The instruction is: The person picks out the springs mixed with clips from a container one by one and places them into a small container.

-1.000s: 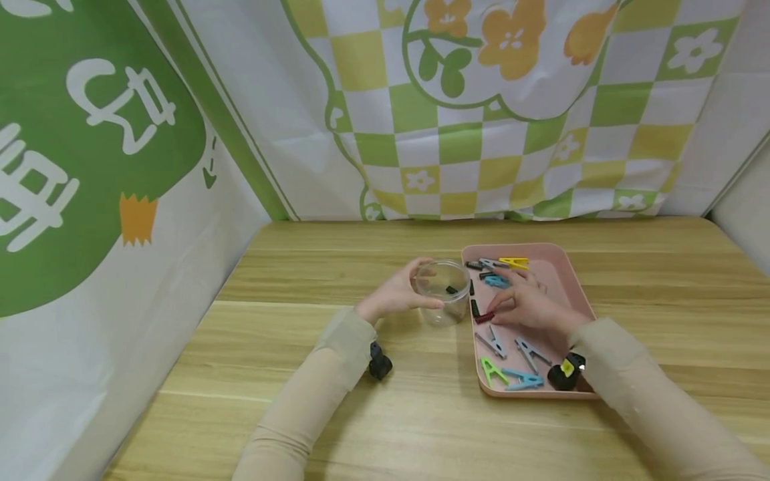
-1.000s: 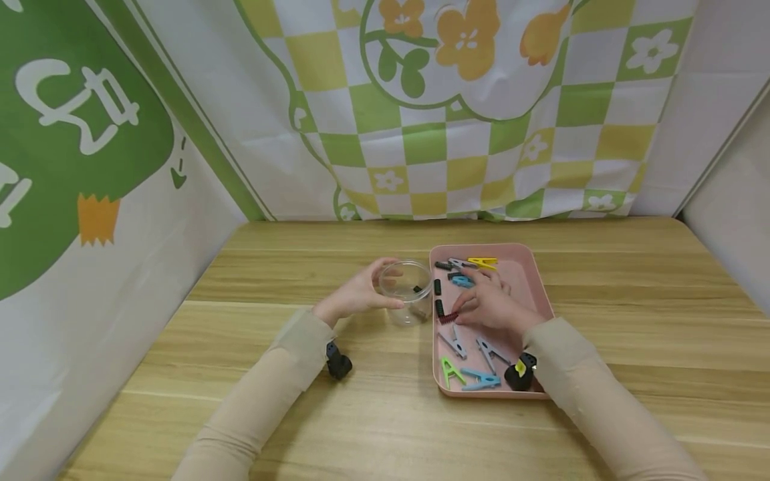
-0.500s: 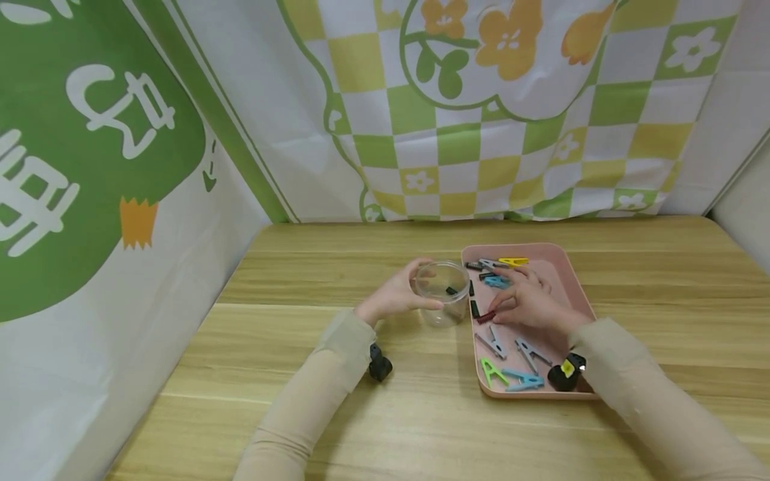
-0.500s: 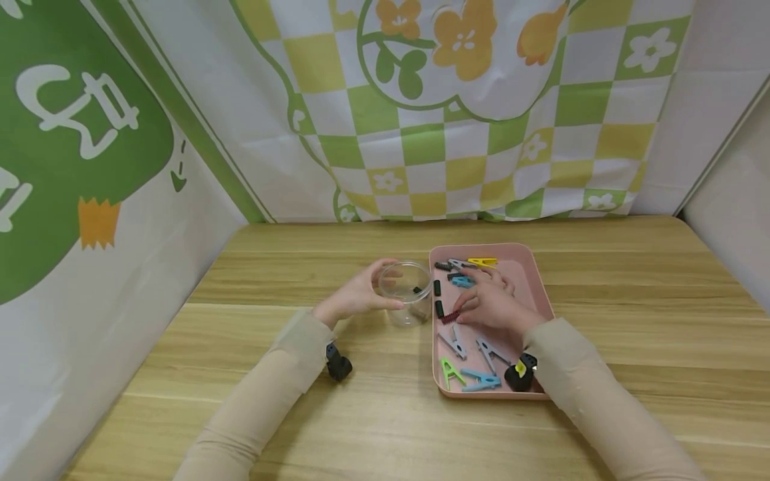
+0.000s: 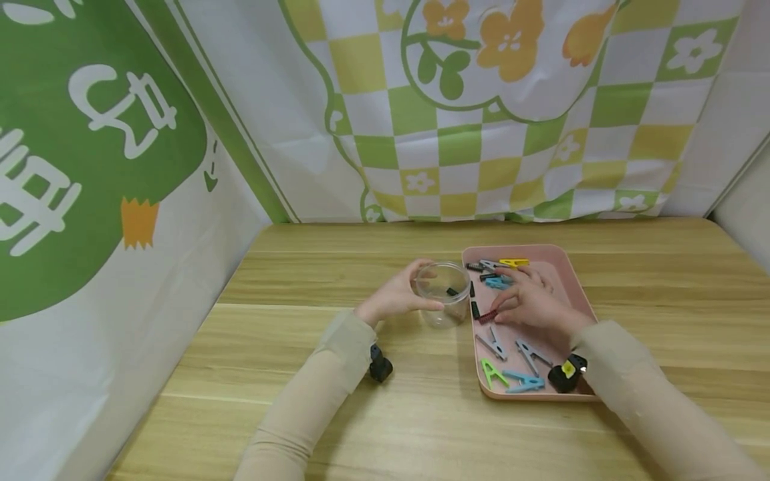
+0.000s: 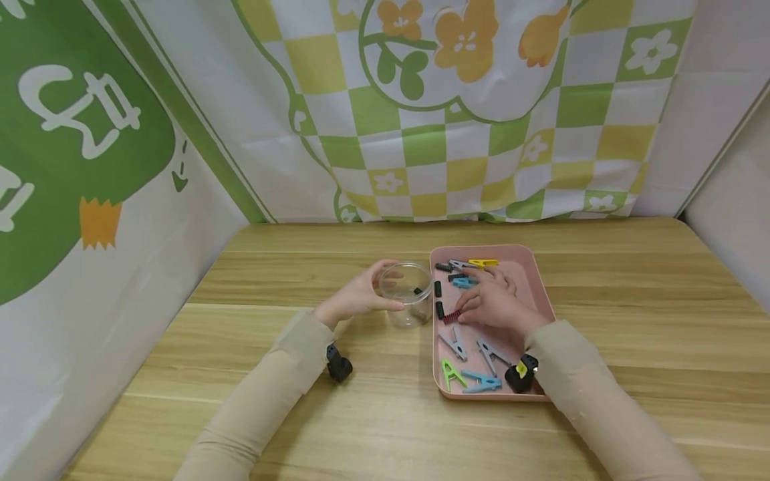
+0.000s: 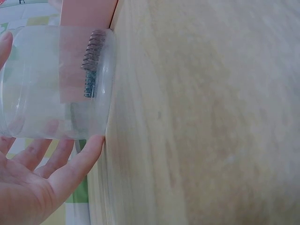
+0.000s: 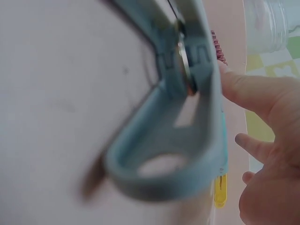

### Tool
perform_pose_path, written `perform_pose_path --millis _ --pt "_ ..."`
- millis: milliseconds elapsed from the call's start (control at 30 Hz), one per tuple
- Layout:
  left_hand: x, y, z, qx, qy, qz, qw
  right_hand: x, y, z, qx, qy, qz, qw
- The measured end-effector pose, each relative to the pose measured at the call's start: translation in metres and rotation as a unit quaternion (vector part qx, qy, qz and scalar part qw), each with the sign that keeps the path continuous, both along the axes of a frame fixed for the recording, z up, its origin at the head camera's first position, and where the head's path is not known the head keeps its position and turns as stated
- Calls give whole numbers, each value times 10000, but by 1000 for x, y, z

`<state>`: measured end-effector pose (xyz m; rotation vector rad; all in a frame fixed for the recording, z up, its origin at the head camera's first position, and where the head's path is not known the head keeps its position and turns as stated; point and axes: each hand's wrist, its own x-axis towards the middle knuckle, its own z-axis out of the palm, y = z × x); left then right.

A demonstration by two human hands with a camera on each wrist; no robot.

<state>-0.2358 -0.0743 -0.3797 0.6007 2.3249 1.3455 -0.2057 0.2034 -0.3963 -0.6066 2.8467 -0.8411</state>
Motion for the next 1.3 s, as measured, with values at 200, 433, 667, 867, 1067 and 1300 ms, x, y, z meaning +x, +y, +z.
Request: perform_pose_path --millis 200,433,667,867,1067,1300 --pt "-1 0 -2 2 13 8 10000 -1 2 0 -137 87 48 9999" --pt "-1 0 -2 -13 9 29 10000 -2 3 2 -254 -32 16 9997" --pt "0 0 -1 55 -54 17 10000 -1 2 4 -341 23 -78 9994" --pt "0 -1 -1 76 -54 3 10000 -1 2 6 -371 198 40 9991" --pt "-1 -1 -1 33 -3 18 10000 -3 2 8 -438 276 108 9986" --pt "-2 -1 -2 -39 37 -38 10000 -3 1 10 -497 315 162 9981"
